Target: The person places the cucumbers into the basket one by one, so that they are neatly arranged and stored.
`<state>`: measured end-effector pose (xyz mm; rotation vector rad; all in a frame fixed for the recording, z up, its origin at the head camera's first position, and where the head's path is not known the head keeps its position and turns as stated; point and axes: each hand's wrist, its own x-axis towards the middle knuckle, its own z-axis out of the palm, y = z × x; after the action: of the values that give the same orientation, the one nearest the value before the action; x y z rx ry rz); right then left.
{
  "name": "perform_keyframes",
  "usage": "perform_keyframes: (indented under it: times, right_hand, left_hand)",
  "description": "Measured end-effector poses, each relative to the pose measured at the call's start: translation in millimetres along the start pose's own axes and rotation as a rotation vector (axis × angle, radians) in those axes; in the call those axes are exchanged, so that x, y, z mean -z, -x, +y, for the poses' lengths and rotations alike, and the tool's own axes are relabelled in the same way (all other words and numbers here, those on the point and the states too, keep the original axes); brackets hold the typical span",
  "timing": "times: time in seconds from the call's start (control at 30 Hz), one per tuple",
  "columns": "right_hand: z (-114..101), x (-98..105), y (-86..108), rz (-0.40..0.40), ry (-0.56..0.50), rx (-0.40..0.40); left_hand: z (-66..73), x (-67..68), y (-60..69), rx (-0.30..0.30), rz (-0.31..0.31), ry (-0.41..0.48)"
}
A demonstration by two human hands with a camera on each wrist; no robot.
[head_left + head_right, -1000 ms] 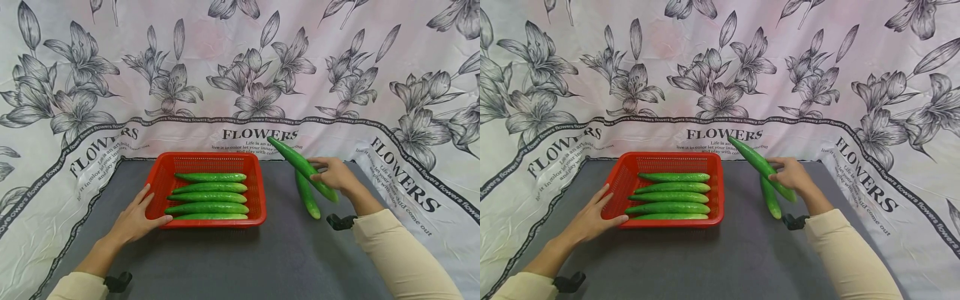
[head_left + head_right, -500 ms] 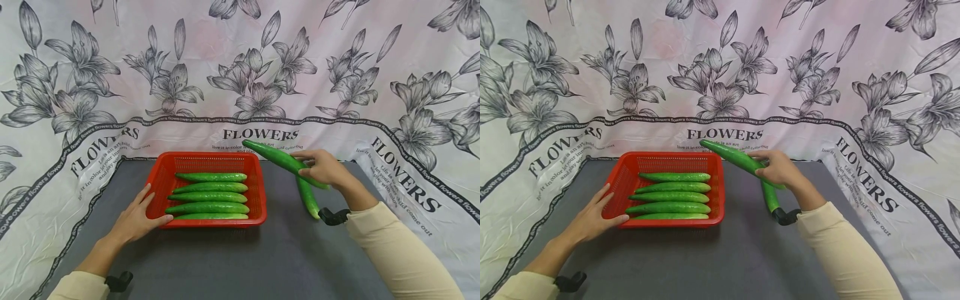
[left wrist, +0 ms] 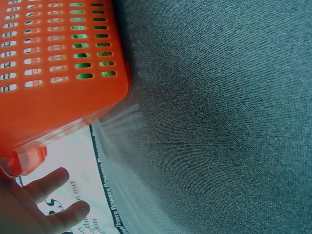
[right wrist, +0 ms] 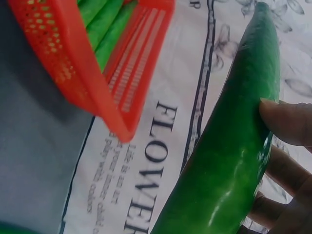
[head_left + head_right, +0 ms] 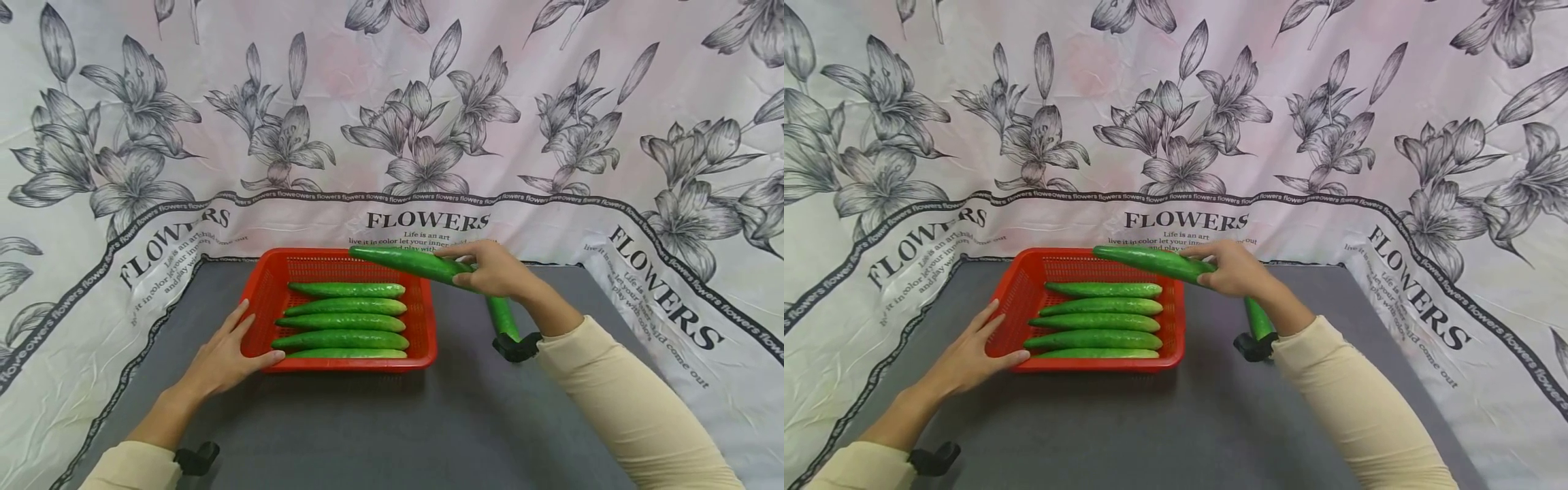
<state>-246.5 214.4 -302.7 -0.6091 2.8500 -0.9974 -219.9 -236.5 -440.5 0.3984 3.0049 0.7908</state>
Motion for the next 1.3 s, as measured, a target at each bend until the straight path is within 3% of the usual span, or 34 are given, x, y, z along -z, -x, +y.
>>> perform_keyframes:
  times: [0.27,0.5,0.73,1.07,1.3]
  right_hand:
    - [-16.3,-19.2,-20.5,-0.012,0.017,0.085]
    - [-26.3,-36.7,-40.5,-0.044,0.013,0.063]
    - [-31.7,-55.6,-59.9,-0.072,0.011,0.112]
    - [-30.0,-84.2,-82.9,-0.118,-0.057,0.109]
    - [-20.4,-106.0,-96.0,-0.163,-0.056,0.055]
  left_hand:
    - [-1.1,-0.9,-0.7,0.002,0.004,-0.003]
    - [0.0,-1.1,-1.5,0.001,0.002,0.004]
    - [-1.2,-1.1,-1.2,0.002,0.006,0.004]
    - [-1.8,-2.7,-1.4,0.001,0.011,0.004]
    - [-1.5,-2.1,-0.2,0.003,0.018,0.012]
